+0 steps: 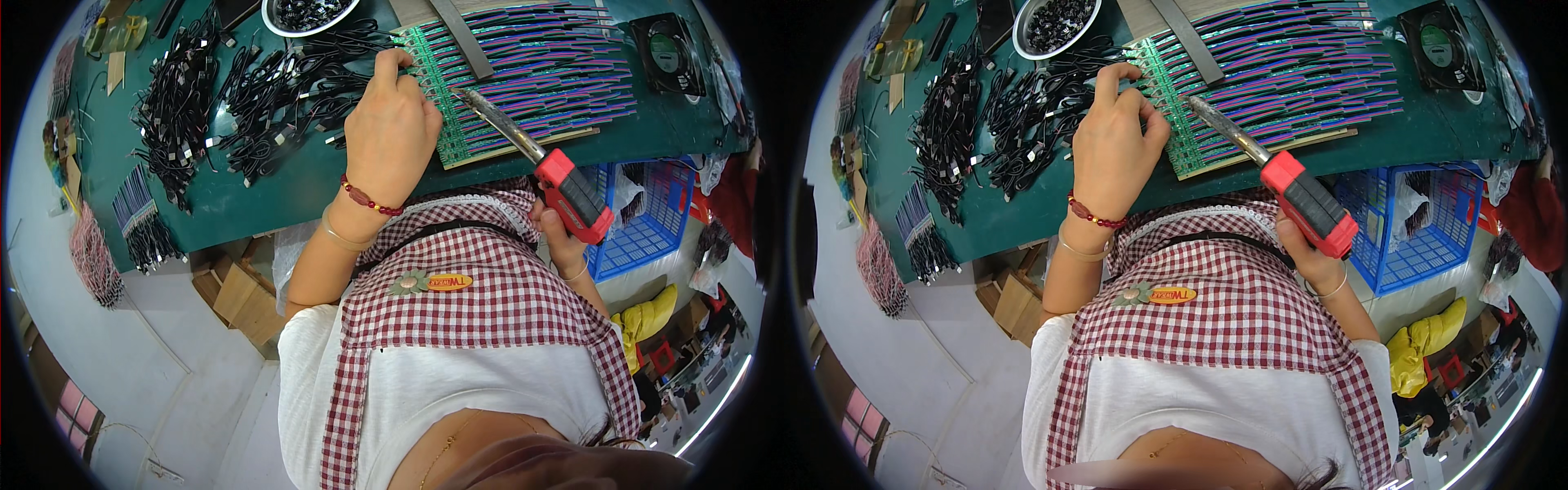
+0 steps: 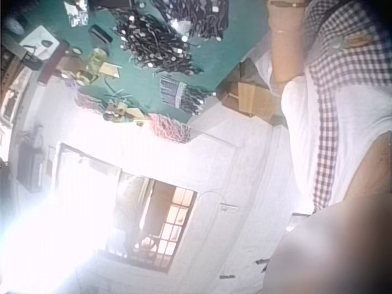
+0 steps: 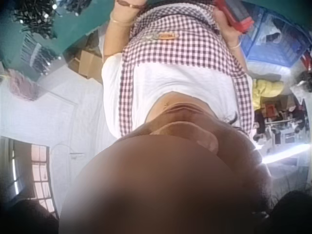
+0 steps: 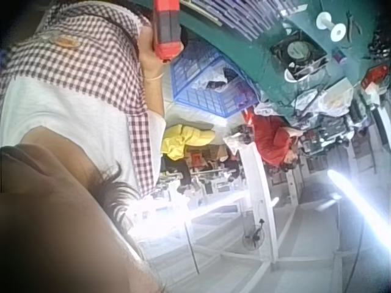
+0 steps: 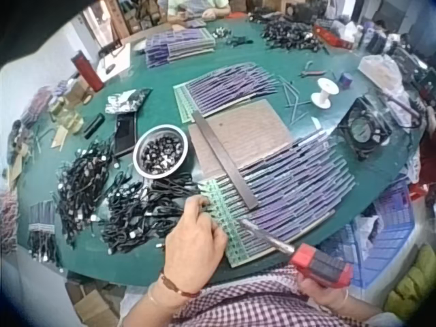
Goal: The person applies hot glue to electronic components on printed circuit boards using a hot glue gun.
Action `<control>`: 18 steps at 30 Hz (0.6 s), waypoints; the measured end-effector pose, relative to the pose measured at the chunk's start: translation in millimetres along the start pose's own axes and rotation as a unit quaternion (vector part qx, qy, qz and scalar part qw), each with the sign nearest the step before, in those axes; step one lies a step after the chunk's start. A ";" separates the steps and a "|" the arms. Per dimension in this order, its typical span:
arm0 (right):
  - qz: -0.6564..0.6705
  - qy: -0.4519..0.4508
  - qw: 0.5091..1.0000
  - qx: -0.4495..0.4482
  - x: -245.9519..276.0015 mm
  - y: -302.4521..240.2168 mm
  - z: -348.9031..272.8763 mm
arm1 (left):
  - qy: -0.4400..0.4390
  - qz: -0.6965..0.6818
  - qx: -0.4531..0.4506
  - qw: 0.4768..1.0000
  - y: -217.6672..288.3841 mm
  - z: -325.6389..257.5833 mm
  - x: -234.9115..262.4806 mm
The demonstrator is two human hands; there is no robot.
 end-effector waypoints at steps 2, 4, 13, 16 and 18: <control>0.058 0.032 0.997 -0.035 4.1 3.7 -3.2 | -0.002 0.001 0.002 1.000 0.0 0.3 0.1; 0.059 0.031 0.997 -0.033 5.3 5.6 -4.4 | -0.005 0.003 0.005 1.000 -0.2 0.6 0.1; 0.007 0.005 1.000 0.013 -0.7 2.2 -2.1 | -0.005 0.018 -0.006 1.000 2.1 1.8 1.8; 0.021 -0.006 1.000 -0.010 -0.1 4.7 -3.3 | -0.009 0.017 -0.003 1.000 1.2 1.8 2.4; 0.022 -0.010 0.999 -0.022 -0.9 5.2 -3.1 | -0.013 0.016 -0.005 1.000 1.9 2.4 2.2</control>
Point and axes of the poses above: each hand's wrist, its own z-axis towards the middle knuckle, its own x-axis out of the back of the hand, y = z × x, the point moved 4 cm from there along z, towards the middle knuckle, and after that the axes turned 12 degrees about x, right-handed, at the moved point
